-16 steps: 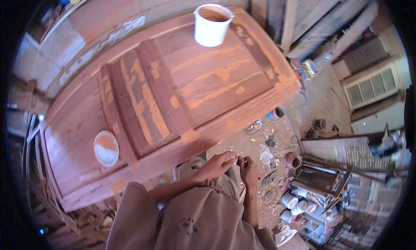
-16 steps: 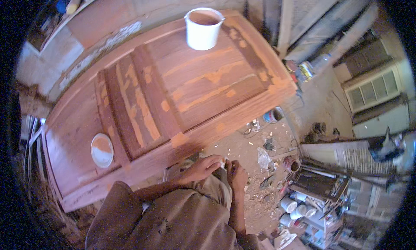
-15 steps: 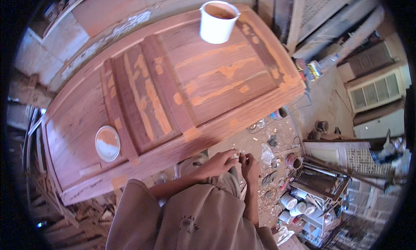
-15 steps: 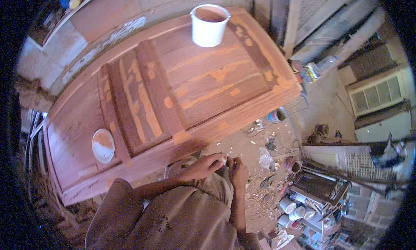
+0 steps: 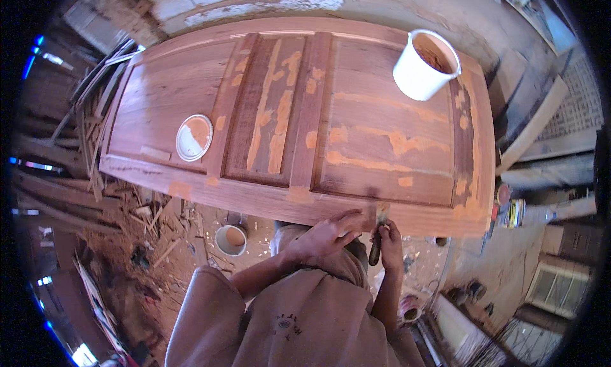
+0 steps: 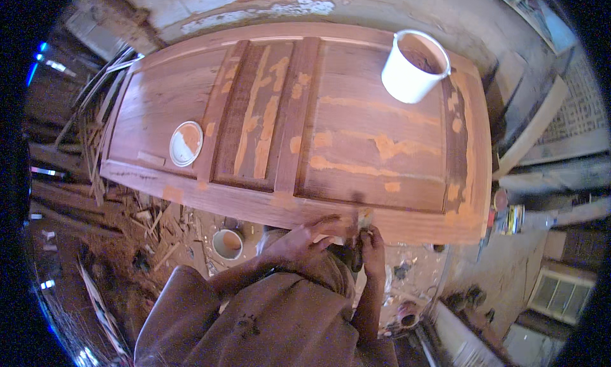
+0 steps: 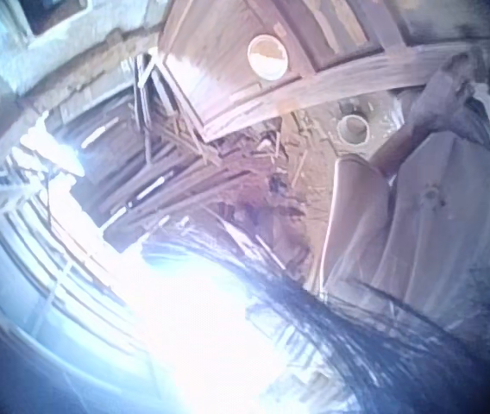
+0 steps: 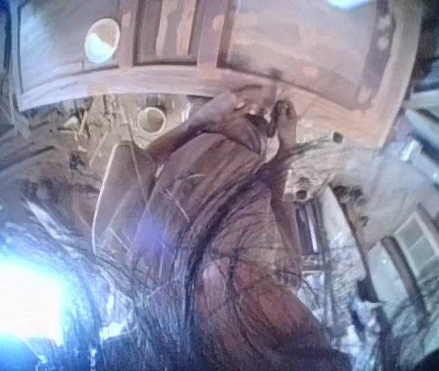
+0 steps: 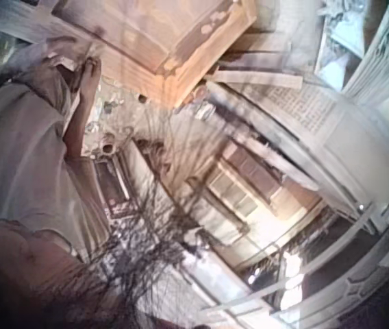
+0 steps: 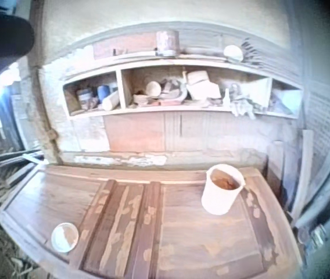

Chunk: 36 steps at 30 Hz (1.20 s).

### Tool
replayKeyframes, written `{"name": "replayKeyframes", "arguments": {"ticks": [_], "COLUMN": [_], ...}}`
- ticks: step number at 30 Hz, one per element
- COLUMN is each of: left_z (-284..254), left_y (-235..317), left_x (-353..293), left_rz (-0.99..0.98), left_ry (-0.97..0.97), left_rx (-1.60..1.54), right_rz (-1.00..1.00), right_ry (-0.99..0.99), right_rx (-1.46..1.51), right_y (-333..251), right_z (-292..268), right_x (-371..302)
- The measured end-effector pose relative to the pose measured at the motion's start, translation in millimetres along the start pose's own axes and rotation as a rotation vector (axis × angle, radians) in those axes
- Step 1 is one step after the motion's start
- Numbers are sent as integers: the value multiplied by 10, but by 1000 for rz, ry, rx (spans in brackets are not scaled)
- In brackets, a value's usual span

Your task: The person applies wood filler to a wooden door using a putty knife, repeatedly dipping the tool into a bucket of filler and spreading it over gaps and imperfections on the door surface.

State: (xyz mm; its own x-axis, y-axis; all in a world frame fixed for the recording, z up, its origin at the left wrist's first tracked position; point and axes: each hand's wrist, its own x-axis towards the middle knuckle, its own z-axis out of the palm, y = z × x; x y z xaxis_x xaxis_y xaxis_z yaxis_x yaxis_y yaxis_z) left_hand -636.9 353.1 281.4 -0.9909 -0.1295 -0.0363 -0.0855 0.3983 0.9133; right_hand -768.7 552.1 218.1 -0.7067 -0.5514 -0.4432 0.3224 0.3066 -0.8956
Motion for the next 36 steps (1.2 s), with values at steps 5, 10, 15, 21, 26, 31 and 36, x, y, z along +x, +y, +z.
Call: {"name": "replayKeyframes", "arguments": {"ticks": [5, 10, 15, 21, 26, 31, 36], "left_z": [301, 846, 1560, 2671, 3328, 3531, 2881], "left_y": [193, 215, -104, -760, -930, -1435, -1840], "left_x": [93, -147, -815, -1666, -1980, -2174, -1600], "left_rz": [-69, -425, -708, -1058, -1322, -1331, -1176], "left_ry": [388, 629, 955, 1421, 1353, 1406, 1530], "left_rx": [-43, -226, -449, -504, -493, -554, -537], "right_rz": [243, 213, -20, -746, -768, -410, -346], "right_ry": [-59, -418, -311, 70, 317, 98, -160], "right_rx": [332, 511, 351, -247, -1523, -1430, -1611], "right_y": [-544, -1427, -2423, -3008, -2917, -3337, -3478], "right_z": [-723, -1272, -1178, -1042, -1167, -920, -1292], "right_x": [405, 774, 1726, 3162, 3334, 3352, 3888]}}
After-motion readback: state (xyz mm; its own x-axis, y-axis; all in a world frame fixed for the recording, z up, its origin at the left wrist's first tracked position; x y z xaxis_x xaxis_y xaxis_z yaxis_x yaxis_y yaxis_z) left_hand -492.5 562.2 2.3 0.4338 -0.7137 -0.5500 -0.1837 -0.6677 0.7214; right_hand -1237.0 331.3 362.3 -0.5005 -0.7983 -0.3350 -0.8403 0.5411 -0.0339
